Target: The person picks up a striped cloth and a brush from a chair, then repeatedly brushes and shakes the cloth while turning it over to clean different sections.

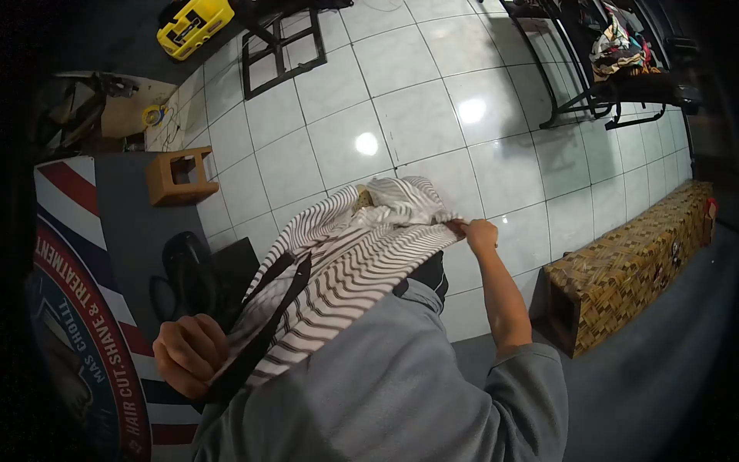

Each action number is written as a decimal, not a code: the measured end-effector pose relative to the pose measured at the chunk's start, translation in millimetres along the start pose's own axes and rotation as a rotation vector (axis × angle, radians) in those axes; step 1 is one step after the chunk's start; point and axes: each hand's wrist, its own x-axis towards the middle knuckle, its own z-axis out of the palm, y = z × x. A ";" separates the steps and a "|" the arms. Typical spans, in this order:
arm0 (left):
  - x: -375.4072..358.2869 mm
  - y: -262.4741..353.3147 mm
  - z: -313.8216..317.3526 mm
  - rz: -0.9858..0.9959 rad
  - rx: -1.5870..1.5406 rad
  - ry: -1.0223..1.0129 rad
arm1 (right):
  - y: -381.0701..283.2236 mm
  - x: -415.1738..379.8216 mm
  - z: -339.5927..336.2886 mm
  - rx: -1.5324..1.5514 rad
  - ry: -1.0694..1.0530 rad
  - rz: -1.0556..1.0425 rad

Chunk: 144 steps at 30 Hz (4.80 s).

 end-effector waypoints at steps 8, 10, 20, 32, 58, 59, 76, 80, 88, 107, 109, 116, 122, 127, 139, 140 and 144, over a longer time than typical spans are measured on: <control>1.8 -18.0 0.5 0.067 0.107 -0.132 | -61.9 -83.9 -126.3 0.883 -0.028 -0.536; 8.1 -16.5 -0.4 0.080 0.161 -0.117 | -97.8 -121.2 -149.9 1.069 -0.119 -0.898; -43.7 53.8 -29.3 -0.072 -0.377 0.236 | -62.0 -5.5 14.5 0.062 0.041 -0.067; 0.4 -2.3 -9.9 -0.222 0.404 -0.100 | -147.9 -140.5 -132.9 1.336 0.005 -0.697; 29.1 -36.5 9.3 -0.306 0.375 0.169 | -189.9 -154.0 -148.8 1.311 0.241 -0.888; 30.8 -34.2 10.1 -0.250 0.376 0.190 | -187.4 -137.8 -138.8 1.103 0.262 -0.860; 44.5 -49.8 19.5 -0.275 0.336 0.248 | -146.2 -116.4 -129.8 1.574 0.163 -0.435; 45.9 -54.9 19.7 -0.265 0.355 0.215 | -176.0 -153.6 -151.5 1.255 0.451 -1.063; 41.2 -27.4 12.4 0.068 0.345 0.483 | -77.6 -3.1 55.9 0.216 -0.013 -0.033; 52.1 -30.6 0.4 -0.142 0.214 0.295 | -188.9 -81.4 -94.1 0.589 0.309 -0.625; 44.6 -24.6 -4.4 -0.119 0.232 0.440 | -153.2 -43.1 -44.8 0.191 0.173 -0.422; 35.3 -30.8 -10.8 -0.097 0.102 0.504 | -71.2 0.5 23.7 0.781 0.026 0.025; 39.9 -56.4 -8.6 -0.247 0.028 0.316 | -185.4 -108.8 -130.3 1.644 0.177 -0.424; 41.9 -63.8 -11.3 -0.262 0.227 0.217 | -222.0 -111.7 -118.6 1.054 0.298 -0.959; 38.1 -34.3 -14.6 -0.127 0.128 0.529 | -77.6 -18.2 -2.4 0.279 0.221 -0.346; 36.6 -41.4 -15.1 -0.153 0.098 0.508 | -81.0 -16.0 -6.7 0.551 0.245 -0.355; 37.2 -52.6 -9.0 -0.237 0.026 0.496 | -170.7 -118.8 -141.9 1.410 0.210 -0.558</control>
